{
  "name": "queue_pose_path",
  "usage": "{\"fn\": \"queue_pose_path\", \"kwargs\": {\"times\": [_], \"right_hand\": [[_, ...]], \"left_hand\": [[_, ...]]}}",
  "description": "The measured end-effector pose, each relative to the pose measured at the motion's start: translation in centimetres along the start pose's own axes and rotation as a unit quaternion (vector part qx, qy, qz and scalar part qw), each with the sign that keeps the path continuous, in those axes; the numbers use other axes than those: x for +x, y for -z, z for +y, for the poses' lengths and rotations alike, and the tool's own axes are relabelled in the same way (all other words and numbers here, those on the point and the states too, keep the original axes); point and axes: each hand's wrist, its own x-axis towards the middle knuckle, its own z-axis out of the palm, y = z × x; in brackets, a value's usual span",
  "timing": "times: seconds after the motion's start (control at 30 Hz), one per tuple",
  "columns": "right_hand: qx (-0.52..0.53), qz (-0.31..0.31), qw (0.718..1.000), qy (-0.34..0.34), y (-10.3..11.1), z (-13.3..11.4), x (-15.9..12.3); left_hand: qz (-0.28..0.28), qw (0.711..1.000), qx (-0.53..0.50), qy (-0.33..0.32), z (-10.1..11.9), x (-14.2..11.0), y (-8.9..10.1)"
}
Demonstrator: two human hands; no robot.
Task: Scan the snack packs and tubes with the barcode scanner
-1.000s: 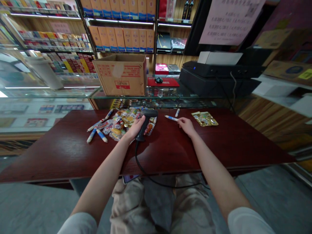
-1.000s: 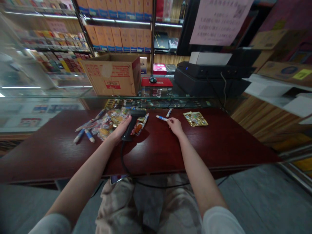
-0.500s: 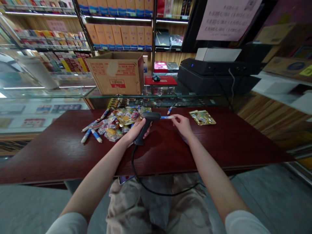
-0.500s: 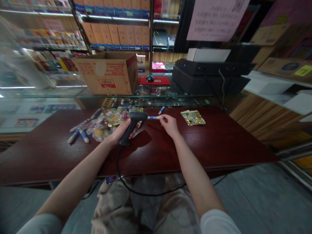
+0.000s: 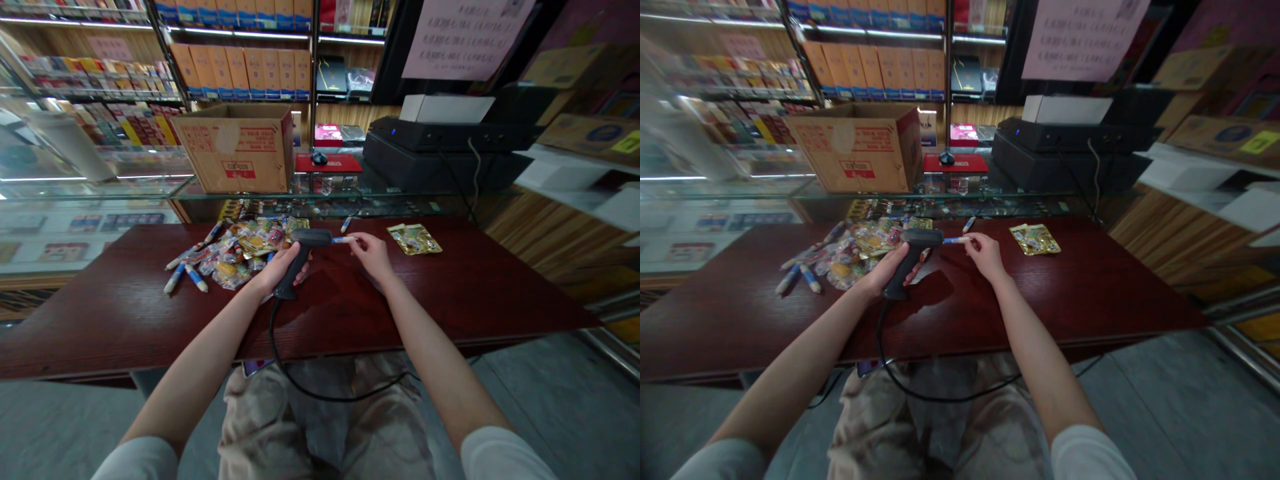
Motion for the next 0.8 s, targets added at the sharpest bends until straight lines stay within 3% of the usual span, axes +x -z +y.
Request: {"fn": "queue_pose_path", "kwargs": {"times": [0.1,0.27,0.43,0.5,0.57,0.63,0.7,0.8], "right_hand": [[-0.037,0.031,0.999,0.008,0.2,1.0,0.3],[-0.211,0.115,0.97,-0.032,1.8,3.5,0.9],[-0.353,0.071,0.917,-0.168,3.3,5.0,0.1],[-0.373,0.067,0.908,-0.18,3.2,5.1,-0.2],[-0.357,0.069,0.92,-0.146,2.5,4.6,-0.1],[-0.322,0.038,0.941,-0.097,1.1,3.6,0.3],[-0.284,-0.044,0.956,-0.058,-1.0,2.1,1.1],[-0.256,-0.185,0.949,-0.016,-4.6,-0.6,2.3]], "left_hand": [[0.026,1.0,0.003,-0.003,0.7,-0.4,0.2],[0.122,0.992,-0.006,-0.026,1.9,-0.6,2.3],[0.17,0.986,0.002,0.001,2.4,-0.5,4.3],[0.17,0.986,0.003,0.004,2.5,-0.5,4.6],[0.167,0.986,0.006,-0.001,2.4,-0.6,4.8],[0.165,0.986,0.013,-0.002,2.4,-0.7,5.1],[0.165,0.986,0.015,0.002,2.4,-0.7,5.3],[0.16,0.987,0.005,0.001,2.4,-0.7,5.6]]}}
